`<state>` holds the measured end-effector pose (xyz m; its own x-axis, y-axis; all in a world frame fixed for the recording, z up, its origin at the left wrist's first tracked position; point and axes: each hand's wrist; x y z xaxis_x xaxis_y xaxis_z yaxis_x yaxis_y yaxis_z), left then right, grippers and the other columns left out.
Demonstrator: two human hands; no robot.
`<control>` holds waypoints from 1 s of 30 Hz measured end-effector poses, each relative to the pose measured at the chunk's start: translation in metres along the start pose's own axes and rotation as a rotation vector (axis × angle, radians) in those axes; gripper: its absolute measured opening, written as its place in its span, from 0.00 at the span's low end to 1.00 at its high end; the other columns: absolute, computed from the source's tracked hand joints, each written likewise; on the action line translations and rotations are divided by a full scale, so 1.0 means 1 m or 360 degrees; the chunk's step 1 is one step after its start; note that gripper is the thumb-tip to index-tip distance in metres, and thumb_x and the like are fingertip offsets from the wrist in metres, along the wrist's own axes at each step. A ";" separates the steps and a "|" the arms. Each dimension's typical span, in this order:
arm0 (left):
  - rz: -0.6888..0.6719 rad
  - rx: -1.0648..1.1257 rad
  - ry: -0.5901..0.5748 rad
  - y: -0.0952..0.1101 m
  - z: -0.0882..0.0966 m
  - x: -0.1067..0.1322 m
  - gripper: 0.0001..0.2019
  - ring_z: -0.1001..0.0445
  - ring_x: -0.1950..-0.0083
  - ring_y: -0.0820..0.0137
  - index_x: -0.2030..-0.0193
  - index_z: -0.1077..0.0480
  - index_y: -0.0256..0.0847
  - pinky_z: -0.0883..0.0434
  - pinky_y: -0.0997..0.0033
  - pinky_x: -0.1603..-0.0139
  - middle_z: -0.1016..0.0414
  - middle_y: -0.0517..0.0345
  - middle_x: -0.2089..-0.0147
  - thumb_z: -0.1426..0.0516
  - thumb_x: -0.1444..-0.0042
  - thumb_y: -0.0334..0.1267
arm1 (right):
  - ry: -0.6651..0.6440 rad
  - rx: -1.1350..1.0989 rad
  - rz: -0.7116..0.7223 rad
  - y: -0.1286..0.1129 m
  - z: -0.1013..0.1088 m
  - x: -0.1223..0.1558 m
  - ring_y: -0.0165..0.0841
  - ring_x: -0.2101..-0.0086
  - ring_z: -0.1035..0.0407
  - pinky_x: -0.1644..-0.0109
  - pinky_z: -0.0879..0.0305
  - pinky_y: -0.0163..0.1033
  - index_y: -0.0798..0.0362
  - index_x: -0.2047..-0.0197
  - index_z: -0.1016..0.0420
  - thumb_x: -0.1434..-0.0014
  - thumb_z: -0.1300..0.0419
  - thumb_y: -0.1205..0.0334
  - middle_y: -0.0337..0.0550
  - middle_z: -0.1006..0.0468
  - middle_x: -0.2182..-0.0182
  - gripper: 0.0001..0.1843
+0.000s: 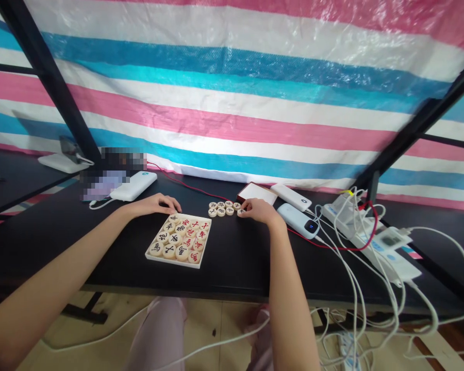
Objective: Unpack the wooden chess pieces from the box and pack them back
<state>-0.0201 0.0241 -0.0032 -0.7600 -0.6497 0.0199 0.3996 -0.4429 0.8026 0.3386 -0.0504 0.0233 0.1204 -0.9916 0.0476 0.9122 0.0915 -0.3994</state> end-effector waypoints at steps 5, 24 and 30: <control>0.0003 -0.0001 -0.0003 0.001 0.000 0.000 0.14 0.28 0.53 0.64 0.69 0.22 0.41 0.36 0.67 0.49 0.24 0.54 0.54 0.40 0.51 0.50 | 0.0031 0.0090 -0.0116 -0.009 -0.006 0.000 0.32 0.71 0.30 0.70 0.42 0.34 0.51 0.64 0.26 0.51 0.37 0.58 0.40 0.23 0.70 0.10; -0.0026 0.0027 0.0001 0.002 -0.001 0.001 0.13 0.28 0.54 0.65 0.68 0.22 0.42 0.36 0.68 0.50 0.24 0.54 0.55 0.39 0.51 0.49 | 0.0043 -0.0446 0.0587 -0.052 -0.020 0.003 0.30 0.67 0.33 0.63 0.39 0.36 0.51 0.56 0.30 0.46 0.40 0.59 0.39 0.25 0.66 0.14; -0.0057 0.0036 -0.0050 0.002 0.000 0.002 0.10 0.29 0.52 0.64 0.71 0.21 0.43 0.37 0.67 0.50 0.24 0.55 0.54 0.39 0.51 0.47 | -0.0134 -0.0341 0.1165 -0.091 -0.051 0.007 0.34 0.58 0.35 0.52 0.41 0.41 0.46 0.51 0.25 0.47 0.36 0.55 0.43 0.28 0.59 0.19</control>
<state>-0.0206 0.0219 -0.0018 -0.7893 -0.6139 0.0094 0.3605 -0.4509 0.8165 0.2364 -0.0699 0.0130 0.7016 -0.6739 -0.2314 0.4937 0.6940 -0.5241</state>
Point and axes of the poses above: each hand's wrist, its own x-axis away from the middle knuckle, its own z-axis out of the back of the hand, y = z × x
